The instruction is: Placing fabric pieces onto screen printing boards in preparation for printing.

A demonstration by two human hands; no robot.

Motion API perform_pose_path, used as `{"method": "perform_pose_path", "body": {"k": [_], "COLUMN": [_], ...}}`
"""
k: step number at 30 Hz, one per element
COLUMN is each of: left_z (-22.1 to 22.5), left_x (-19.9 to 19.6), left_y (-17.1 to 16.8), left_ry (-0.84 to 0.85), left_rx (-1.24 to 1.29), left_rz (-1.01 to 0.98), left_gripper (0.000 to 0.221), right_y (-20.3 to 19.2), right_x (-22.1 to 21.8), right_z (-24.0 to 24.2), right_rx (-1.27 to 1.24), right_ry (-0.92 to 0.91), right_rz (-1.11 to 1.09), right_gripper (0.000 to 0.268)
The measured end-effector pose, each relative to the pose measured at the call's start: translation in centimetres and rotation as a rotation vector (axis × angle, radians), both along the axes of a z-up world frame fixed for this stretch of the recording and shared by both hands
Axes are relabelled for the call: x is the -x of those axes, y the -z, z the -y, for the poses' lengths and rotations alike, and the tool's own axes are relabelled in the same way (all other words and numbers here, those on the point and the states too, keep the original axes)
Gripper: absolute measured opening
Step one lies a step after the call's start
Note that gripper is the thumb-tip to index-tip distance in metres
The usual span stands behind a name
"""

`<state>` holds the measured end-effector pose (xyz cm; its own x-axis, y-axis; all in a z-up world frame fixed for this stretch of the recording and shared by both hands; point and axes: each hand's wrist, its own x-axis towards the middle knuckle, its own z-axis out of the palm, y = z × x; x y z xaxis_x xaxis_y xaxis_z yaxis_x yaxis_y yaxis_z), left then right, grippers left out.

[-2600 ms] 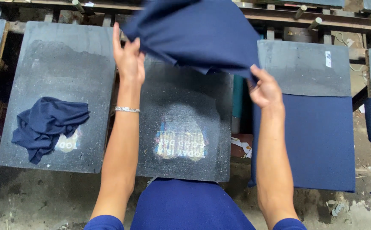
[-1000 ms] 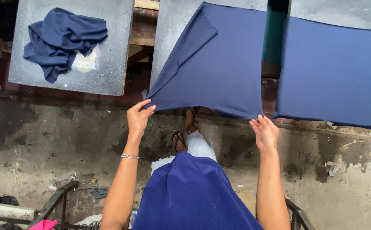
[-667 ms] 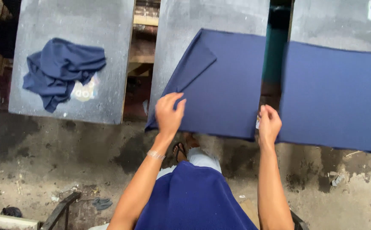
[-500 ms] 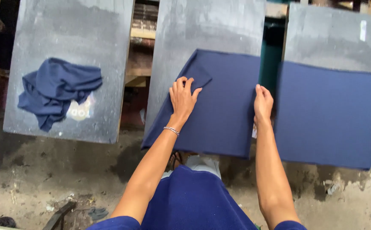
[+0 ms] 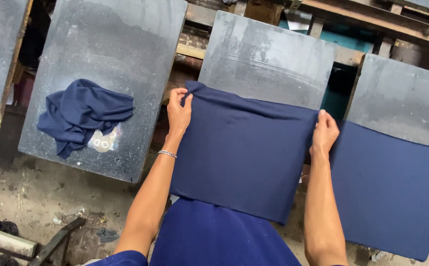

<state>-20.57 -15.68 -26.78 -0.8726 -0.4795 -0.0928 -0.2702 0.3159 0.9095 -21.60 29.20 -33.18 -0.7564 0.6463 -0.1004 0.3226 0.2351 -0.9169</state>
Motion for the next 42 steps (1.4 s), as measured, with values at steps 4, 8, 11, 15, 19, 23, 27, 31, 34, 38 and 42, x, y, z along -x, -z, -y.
{"method": "perform_pose_path", "body": {"k": [4, 8, 11, 15, 19, 23, 27, 31, 34, 38, 42], "left_z": [-0.1, 0.2, -0.2, 0.0, 0.8, 1.6, 1.9, 3.3, 5.9, 16.3, 32.1], "left_x": [1.5, 2.8, 2.9, 3.5, 4.5, 5.2, 5.6, 3.4, -0.7, -8.0, -15.1], "left_y": [0.2, 1.4, 1.5, 3.0, 5.2, 5.7, 7.4, 5.4, 0.1, -4.5, -0.9], "left_ry": [0.020, -0.069, -0.096, -0.055, 0.056, 0.119, 0.135, 0.197, 0.144, -0.230, -0.359], "left_rx": [-0.095, -0.035, 0.219, 0.358, 0.422, 0.439, 0.409, 0.306, 0.254, 0.443, 0.697], "left_rz": [0.005, -0.144, -0.230, -0.327, -0.310, -0.295, -0.296, -0.316, -0.402, -0.509, -0.377], "left_gripper": [0.038, 0.022, 0.015, 0.016, 0.017, 0.017, 0.015, 0.030, 0.025, 0.013, 0.017], "right_y": [1.3, -0.3, -2.9, -2.4, -0.1, 5.9, 7.4, 5.3, 1.9, -3.3, -9.8], "right_x": [0.6, -0.3, -1.0, -0.7, 0.9, 2.7, 3.3, 2.3, 0.2, -5.4, -13.3], "right_z": [0.3, 1.4, 2.1, 1.4, 0.1, -3.7, -6.2, -5.1, -2.1, 7.4, 28.1], "right_rx": [0.036, -0.207, -0.389, -0.518, -0.483, -0.253, -0.256, -0.402, -0.541, -0.748, -0.305], "right_ry": [-0.008, 0.080, 0.162, 0.157, 0.076, -0.010, -0.068, -0.128, -0.018, -0.102, -0.180], "right_rz": [0.075, -0.193, -0.316, -0.283, -0.201, -0.106, -0.114, 0.066, -0.079, -0.339, -0.237], "right_gripper": [0.033, 0.015, 0.014, 0.016, 0.018, 0.018, 0.017, 0.029, 0.027, 0.012, 0.011]}}
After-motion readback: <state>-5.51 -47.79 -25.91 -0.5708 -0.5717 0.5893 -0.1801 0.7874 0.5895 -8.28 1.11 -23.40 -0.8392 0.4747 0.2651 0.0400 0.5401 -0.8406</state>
